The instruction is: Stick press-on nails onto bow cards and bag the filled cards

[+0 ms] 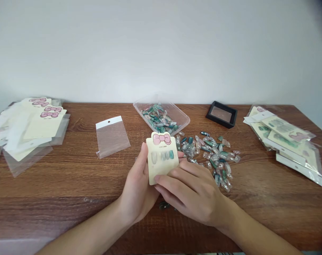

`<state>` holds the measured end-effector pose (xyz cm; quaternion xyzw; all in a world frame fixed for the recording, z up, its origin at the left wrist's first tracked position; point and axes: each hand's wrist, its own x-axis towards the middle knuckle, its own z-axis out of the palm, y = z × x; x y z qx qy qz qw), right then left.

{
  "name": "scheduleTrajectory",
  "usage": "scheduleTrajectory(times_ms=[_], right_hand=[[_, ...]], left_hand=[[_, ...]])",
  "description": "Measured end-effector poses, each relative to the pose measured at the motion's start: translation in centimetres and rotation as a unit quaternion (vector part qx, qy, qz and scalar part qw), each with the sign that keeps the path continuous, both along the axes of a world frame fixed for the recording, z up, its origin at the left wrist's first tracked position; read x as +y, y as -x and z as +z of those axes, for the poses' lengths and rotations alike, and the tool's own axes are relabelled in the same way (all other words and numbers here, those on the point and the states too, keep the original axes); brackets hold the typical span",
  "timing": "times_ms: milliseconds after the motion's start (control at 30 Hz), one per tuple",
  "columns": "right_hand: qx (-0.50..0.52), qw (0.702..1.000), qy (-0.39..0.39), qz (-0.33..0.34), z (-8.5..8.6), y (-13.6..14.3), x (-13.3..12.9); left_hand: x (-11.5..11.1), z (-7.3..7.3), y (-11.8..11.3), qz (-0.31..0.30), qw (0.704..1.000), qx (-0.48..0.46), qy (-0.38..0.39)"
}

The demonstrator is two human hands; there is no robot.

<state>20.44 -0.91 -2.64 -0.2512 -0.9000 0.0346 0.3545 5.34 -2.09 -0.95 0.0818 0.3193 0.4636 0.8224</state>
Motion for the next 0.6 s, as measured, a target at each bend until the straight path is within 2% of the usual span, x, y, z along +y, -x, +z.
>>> scheduleTrajectory(times_ms=[300,467,600], right_hand=[[0.058,0.997,0.056,-0.002,0.1,0.7,-0.6],[0.061,0.997,0.052,0.014,0.2,1.7,-1.6],[0.046,0.997,0.065,0.001,-0.2,1.9,-2.0]], left_hand=[[0.0,0.0,-0.3,0.023,0.999,-0.013,0.034],[-0.2,0.1,-0.2,0.026,0.998,-0.027,0.055],[0.2,0.3,0.4,0.066,0.997,-0.027,0.038]])
